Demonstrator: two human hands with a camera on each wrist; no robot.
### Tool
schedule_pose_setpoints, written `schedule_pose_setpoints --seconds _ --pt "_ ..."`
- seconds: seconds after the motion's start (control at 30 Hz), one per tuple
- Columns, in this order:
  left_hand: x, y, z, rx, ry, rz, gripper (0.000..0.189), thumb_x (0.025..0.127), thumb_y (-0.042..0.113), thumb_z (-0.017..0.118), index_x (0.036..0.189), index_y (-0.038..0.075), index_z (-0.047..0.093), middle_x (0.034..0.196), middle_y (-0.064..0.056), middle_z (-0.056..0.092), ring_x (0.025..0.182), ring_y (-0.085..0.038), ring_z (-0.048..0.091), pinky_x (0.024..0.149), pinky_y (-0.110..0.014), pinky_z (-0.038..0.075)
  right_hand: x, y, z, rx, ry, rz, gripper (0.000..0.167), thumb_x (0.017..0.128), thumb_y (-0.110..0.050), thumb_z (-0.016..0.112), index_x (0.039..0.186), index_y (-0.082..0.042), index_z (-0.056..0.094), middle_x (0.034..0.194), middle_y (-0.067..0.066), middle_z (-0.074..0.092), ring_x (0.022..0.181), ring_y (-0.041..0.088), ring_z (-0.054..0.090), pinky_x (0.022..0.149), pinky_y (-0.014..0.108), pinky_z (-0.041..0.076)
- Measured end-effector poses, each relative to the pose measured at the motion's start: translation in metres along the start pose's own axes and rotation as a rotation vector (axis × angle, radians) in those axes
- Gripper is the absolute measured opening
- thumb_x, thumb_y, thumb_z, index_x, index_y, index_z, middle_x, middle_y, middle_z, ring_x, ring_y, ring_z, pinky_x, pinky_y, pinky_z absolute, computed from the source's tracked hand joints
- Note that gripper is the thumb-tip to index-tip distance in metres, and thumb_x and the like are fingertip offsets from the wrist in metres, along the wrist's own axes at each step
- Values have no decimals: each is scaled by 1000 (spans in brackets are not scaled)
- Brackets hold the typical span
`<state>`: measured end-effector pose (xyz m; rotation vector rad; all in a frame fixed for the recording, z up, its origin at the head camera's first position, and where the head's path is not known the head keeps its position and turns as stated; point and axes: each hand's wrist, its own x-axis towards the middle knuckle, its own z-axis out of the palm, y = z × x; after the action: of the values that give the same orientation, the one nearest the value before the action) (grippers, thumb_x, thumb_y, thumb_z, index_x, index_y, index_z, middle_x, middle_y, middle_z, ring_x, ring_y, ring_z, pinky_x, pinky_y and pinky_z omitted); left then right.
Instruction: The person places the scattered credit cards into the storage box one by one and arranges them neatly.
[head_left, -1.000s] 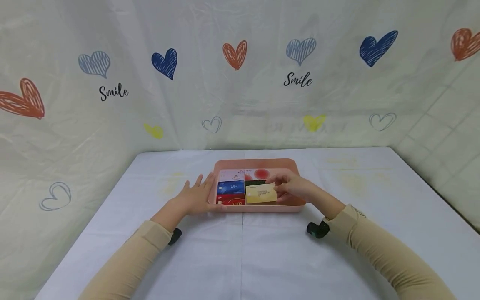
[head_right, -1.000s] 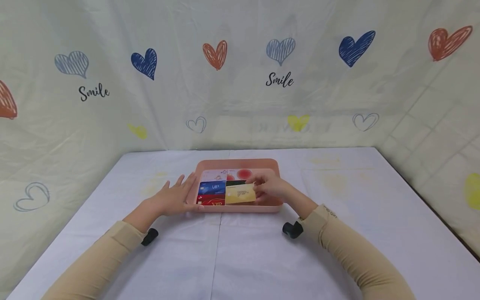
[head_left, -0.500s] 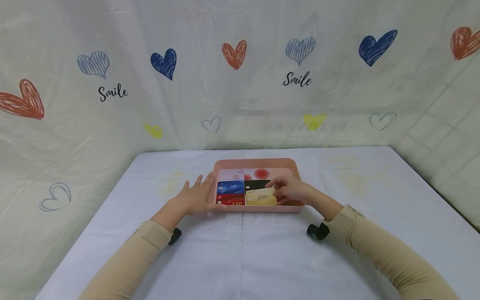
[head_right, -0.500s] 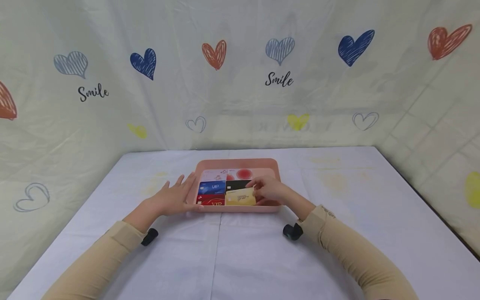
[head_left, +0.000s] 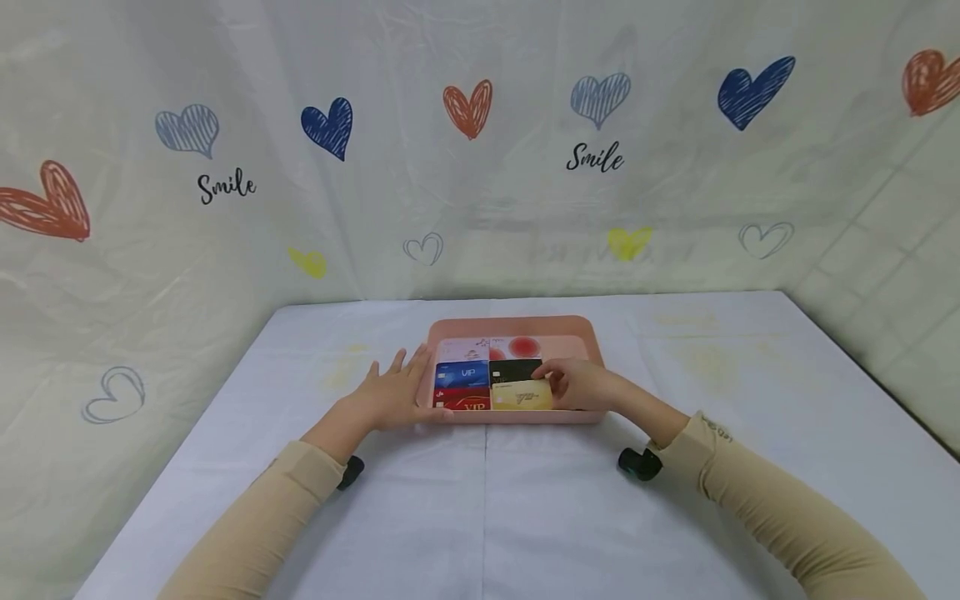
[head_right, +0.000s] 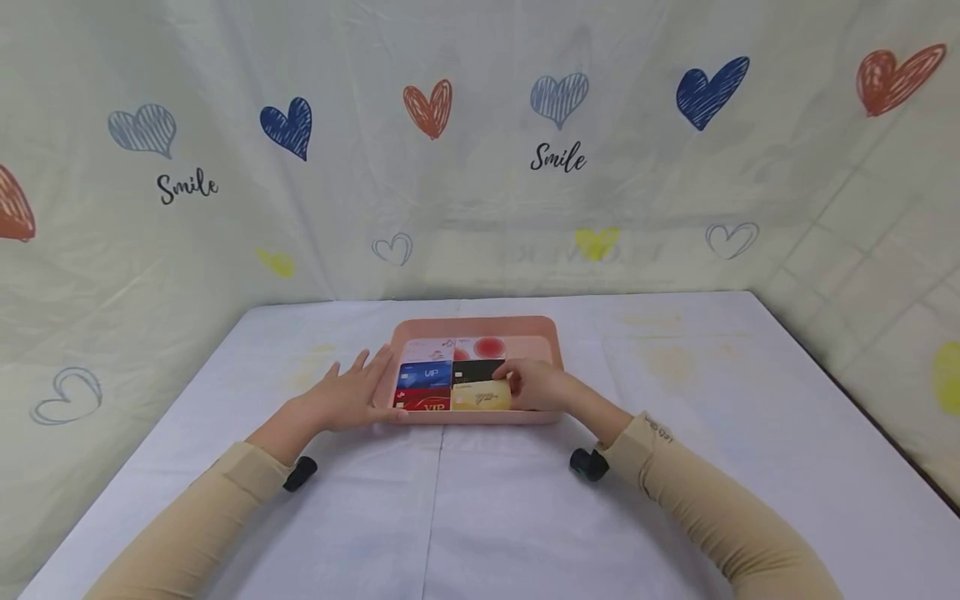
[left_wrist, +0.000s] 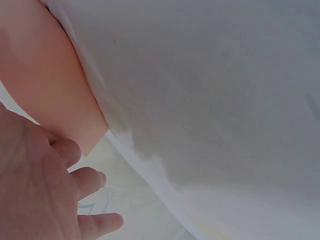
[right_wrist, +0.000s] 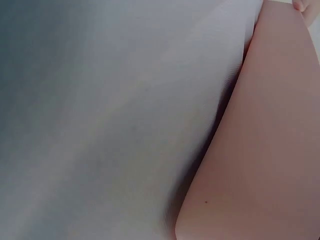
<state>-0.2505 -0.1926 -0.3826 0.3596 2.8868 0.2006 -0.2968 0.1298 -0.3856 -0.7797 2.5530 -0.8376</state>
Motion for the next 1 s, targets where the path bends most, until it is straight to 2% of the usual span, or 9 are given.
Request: schedule_pose_setpoints --seconds 0.33,0.6,0.8,1.0 --pt "1 0 1 0 -2 5 116 86 75 60 165 8 9 172 -11 10 155 -42 8 117 -71 6 0 1 0 -50 -2 -27 42 83 7 75 124 0 67 92 8 57 81 20 53 67 25 49" --pt "0 0 0 10 7 12 113 88 72 60 165 7 9 172 -11 9 155 -42 9 117 -71 7 1 2 0 -26 0 -55 37 83 9 72 119 1 68 89 8 55 75 17 49 64 25 44" --pt "-1 0 -1 1 4 10 114 87 73 60 165 8 9 172 -11 9 155 -42 9 117 -71 7 0 1 3 -6 -1 -34 34 84 8 73 117 1 66 89 9 52 72 16 48 64 26 43" --pt "0 0 0 -7 8 8 116 85 75 60 165 8 10 171 -11 11 155 -41 9 117 -71 7 3 0 5 -7 3 -11 34 85 6 75 117 -2 67 91 9 53 75 17 49 66 27 43"
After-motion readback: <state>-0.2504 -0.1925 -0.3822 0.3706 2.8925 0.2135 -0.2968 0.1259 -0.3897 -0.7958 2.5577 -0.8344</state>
